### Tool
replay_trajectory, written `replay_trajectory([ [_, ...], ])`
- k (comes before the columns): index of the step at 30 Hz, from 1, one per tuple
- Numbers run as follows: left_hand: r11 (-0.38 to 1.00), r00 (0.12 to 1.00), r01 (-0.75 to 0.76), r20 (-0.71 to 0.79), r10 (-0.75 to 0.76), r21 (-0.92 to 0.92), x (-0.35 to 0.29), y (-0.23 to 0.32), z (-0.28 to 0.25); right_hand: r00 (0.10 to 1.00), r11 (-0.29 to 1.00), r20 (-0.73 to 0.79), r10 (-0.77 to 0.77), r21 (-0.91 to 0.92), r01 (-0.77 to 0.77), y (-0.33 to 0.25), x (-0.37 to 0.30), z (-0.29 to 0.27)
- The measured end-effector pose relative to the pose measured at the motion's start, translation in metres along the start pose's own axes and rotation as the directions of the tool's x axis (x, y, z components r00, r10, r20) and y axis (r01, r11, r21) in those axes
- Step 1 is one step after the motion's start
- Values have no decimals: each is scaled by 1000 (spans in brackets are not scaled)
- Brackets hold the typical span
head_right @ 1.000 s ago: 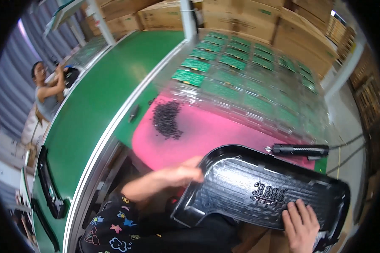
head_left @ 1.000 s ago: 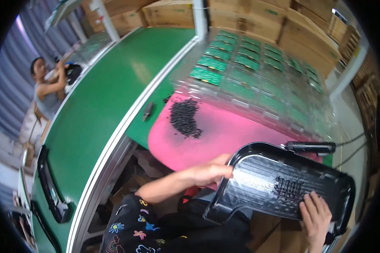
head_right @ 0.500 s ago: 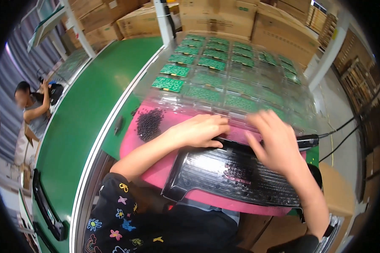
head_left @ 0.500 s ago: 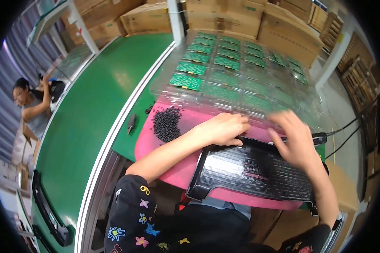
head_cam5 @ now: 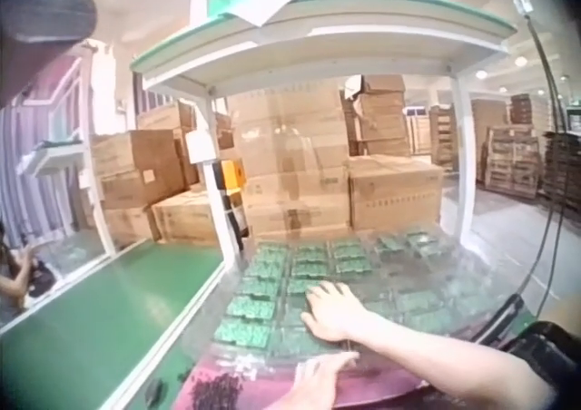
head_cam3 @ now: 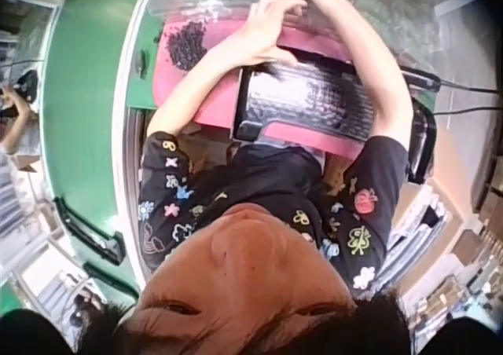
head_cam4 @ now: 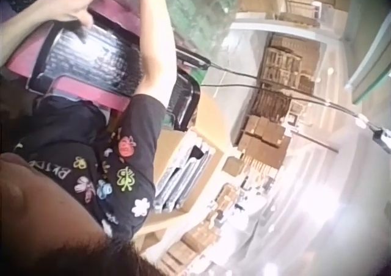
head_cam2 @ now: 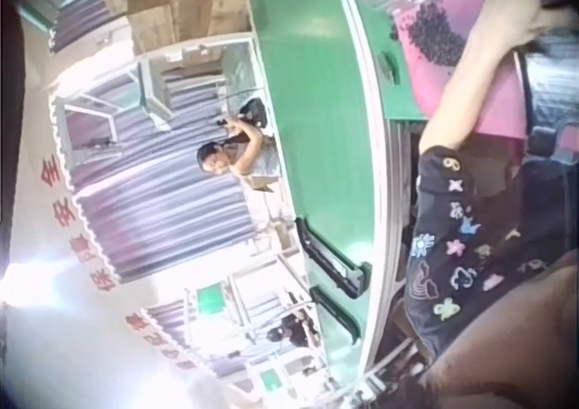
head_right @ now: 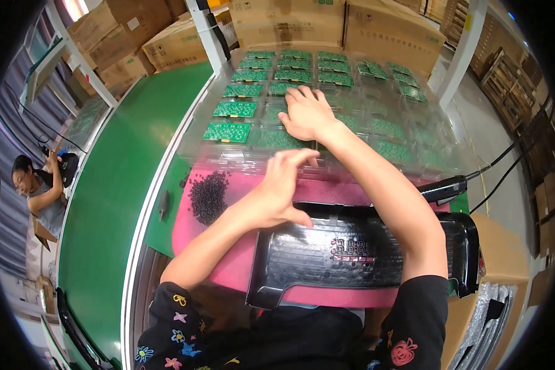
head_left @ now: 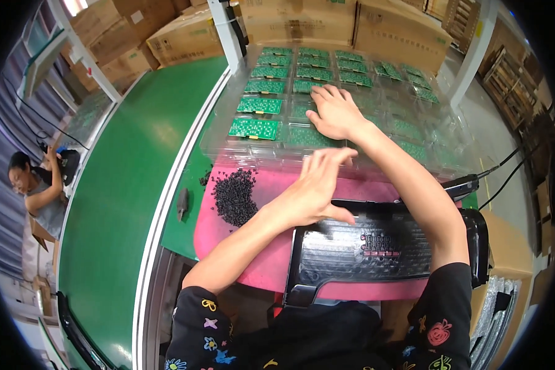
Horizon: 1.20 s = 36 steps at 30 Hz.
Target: Installing circuit boards into plastic housings using an electric screwdriver.
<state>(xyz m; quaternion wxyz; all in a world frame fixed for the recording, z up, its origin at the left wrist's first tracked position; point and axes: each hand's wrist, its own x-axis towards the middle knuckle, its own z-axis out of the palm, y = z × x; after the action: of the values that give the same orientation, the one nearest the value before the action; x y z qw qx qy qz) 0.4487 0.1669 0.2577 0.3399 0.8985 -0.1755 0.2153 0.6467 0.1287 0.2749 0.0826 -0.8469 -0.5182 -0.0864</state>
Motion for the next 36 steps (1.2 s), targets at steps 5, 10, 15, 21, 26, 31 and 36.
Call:
replay_trajectory([
  [5, 995, 923, -97, -371, 101, 28, -3, -11, -13, 901, 982, -395, -179, -11, 190, -6, -21, -26],
  [10, 969, 822, -127, -524, 223, 213, 2, 2, -30, 789, 882, -610, -69, 333, 334, -6, -88, -80],
  [15, 880, 931, -77, -283, 233, 469, 2, 39, -34, 931, 771, -356, 73, 613, 174, -28, -161, -113],
  [21, 952, 957, -139, -212, 200, 274, 5, 49, -18, 959, 810, -264, -100, 538, 233, -14, -205, -122],
  [26, 976, 953, -163, -232, 193, 145, 3, 50, -8, 968, 926, -221, -114, 330, 185, 3, -243, -126],
  [31, 979, 975, -176, -118, 187, 99, -1, 56, -2, 950, 916, -309, -46, 366, 163, 5, -277, -115],
  [36, 996, 998, -45, 35, 48, -77, 0, 64, 9, 946, 816, -312, 90, 567, 110, 8, -294, -95],
])
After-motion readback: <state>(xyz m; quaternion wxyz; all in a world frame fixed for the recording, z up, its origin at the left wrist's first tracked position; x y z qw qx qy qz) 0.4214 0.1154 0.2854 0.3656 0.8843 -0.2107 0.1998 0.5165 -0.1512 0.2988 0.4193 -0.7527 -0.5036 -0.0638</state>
